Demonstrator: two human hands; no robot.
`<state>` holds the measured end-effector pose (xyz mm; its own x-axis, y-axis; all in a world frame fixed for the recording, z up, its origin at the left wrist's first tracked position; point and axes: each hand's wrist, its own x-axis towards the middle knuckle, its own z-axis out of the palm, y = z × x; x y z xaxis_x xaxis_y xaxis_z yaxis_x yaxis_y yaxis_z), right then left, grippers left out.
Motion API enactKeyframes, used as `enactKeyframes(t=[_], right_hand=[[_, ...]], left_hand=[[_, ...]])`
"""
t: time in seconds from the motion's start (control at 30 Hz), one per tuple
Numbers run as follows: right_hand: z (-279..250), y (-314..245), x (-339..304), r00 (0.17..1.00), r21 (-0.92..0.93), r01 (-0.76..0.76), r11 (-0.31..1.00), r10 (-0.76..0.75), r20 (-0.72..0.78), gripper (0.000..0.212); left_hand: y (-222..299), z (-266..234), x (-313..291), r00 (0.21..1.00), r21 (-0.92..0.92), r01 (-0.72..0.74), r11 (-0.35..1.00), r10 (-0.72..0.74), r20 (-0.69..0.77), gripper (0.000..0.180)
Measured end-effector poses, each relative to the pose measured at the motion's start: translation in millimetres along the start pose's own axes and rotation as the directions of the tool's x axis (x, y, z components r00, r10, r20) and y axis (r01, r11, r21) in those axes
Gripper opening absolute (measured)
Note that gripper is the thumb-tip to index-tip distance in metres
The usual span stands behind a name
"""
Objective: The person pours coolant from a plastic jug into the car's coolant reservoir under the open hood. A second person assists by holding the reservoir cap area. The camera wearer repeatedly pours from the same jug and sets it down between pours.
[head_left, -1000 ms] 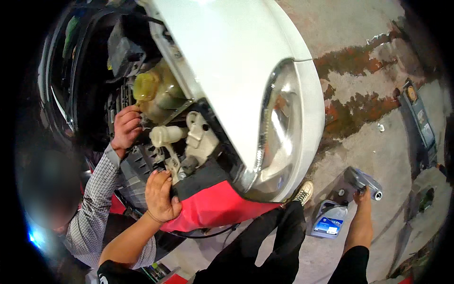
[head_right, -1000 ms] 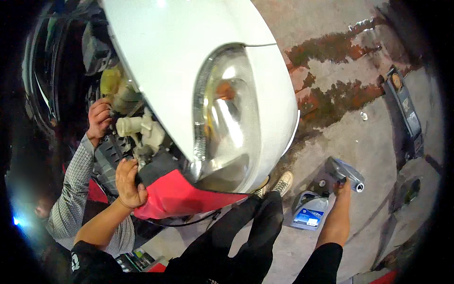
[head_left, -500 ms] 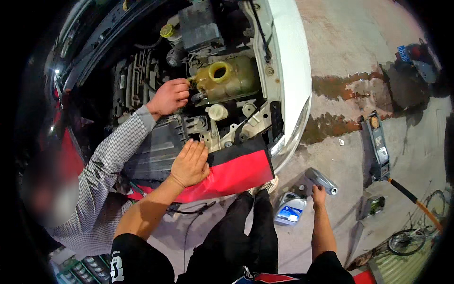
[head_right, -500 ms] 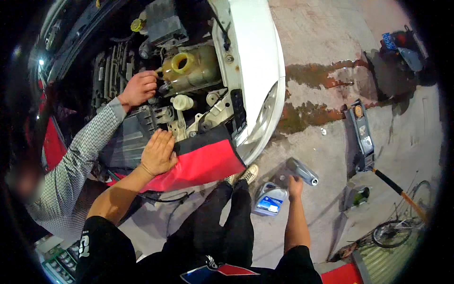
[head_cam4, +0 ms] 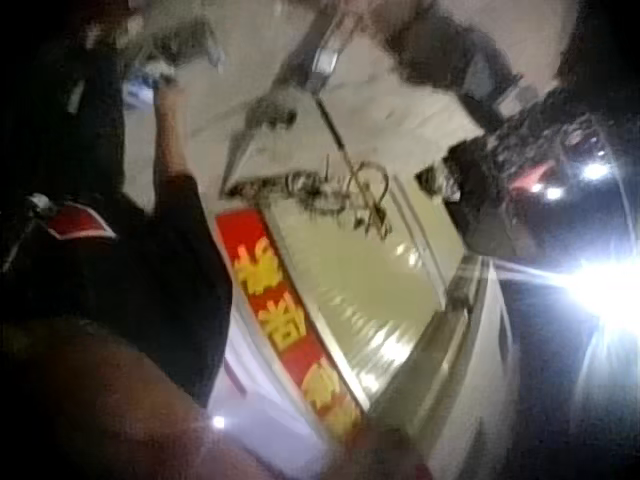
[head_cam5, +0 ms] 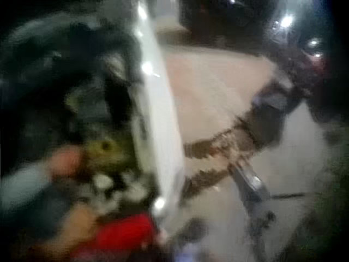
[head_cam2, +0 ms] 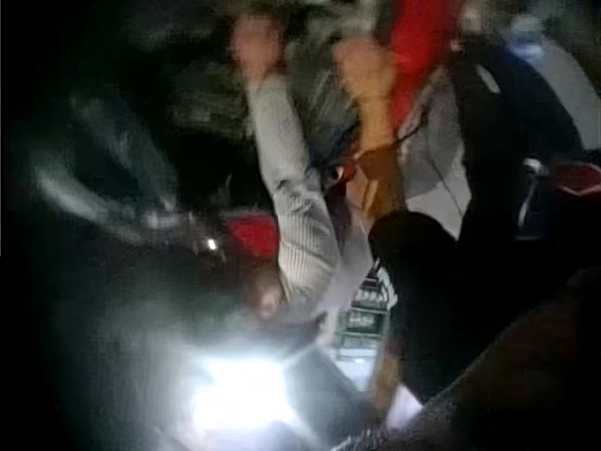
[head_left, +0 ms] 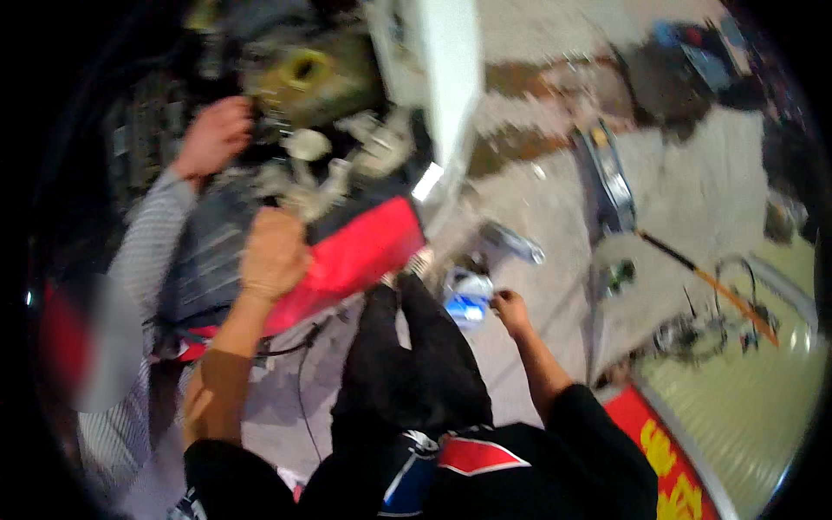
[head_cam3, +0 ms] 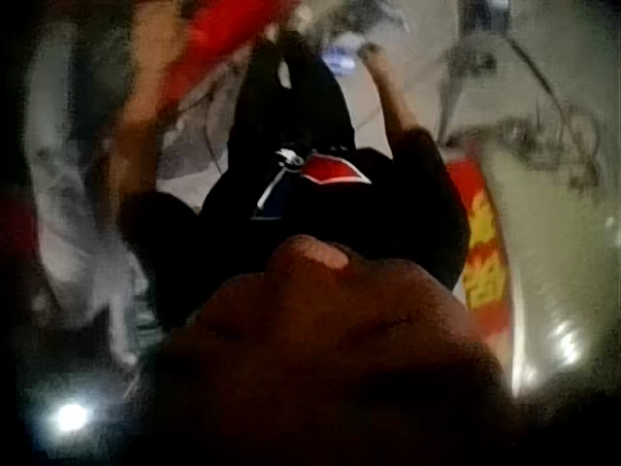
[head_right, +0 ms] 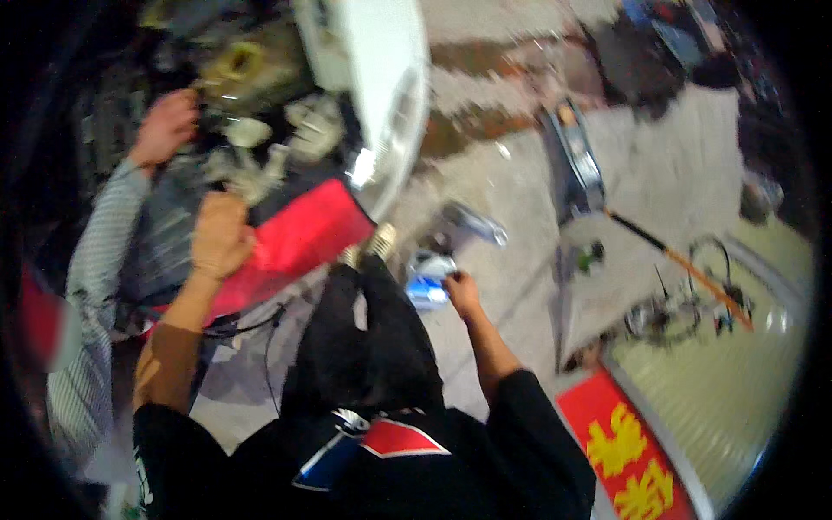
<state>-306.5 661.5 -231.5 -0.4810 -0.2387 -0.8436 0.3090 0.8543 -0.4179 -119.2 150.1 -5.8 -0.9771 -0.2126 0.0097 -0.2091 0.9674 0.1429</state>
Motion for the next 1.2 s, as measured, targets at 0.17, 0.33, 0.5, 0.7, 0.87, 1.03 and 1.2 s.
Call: enactKeyframes(t=[0.17, 0.33, 0.5, 0.7, 0.87, 1.03, 1.2], right_hand=[[-1, -208, -87, 0.879, 0.241, 0.469, 0.850, -0.423, -0.219, 0.017], [-14, -419, -87, 0.226, -0.229, 0.922, 0.311, -0.915, -0.333, 0.013], [-12, -553, -58, -0.209, -0.568, 0.806, -0.167, -0.978, -0.009, 0.018], [7, -560, -36, -0.161, -0.679, 0.701, -0.220, -0.976, 0.150, 0.010], [8, -565, -27, -0.146, -0.743, 0.633, -0.217, -0.976, 0.161, 0.009], [8, -565, -22, -0.139, -0.757, 0.622, -0.201, -0.979, 0.146, 0.008], [12, -565, -7, -0.076, -0.727, 0.656, -0.203, -0.976, 0.204, 0.019]], left_hand=[[1, 25, -26, 0.997, 0.090, -0.062, 0.994, 0.057, 0.057, 0.053], [5, 30, -28, 0.995, 0.137, -0.093, 0.986, 0.087, 0.051, 0.055], [0, 22, -23, 0.991, 0.119, -0.135, 0.984, 0.135, 0.011, 0.055], [2, 26, -32, 0.995, 0.144, -0.099, 0.985, 0.099, 0.006, 0.054], [-2, 25, -26, 0.996, 0.079, -0.094, 0.992, 0.093, 0.015, 0.054], [-3, 24, -24, 0.997, 0.077, -0.072, 0.994, 0.070, 0.025, 0.055], [7, 16, -36, 0.999, 0.087, -0.016, 0.996, 0.020, -0.039, 0.053]])
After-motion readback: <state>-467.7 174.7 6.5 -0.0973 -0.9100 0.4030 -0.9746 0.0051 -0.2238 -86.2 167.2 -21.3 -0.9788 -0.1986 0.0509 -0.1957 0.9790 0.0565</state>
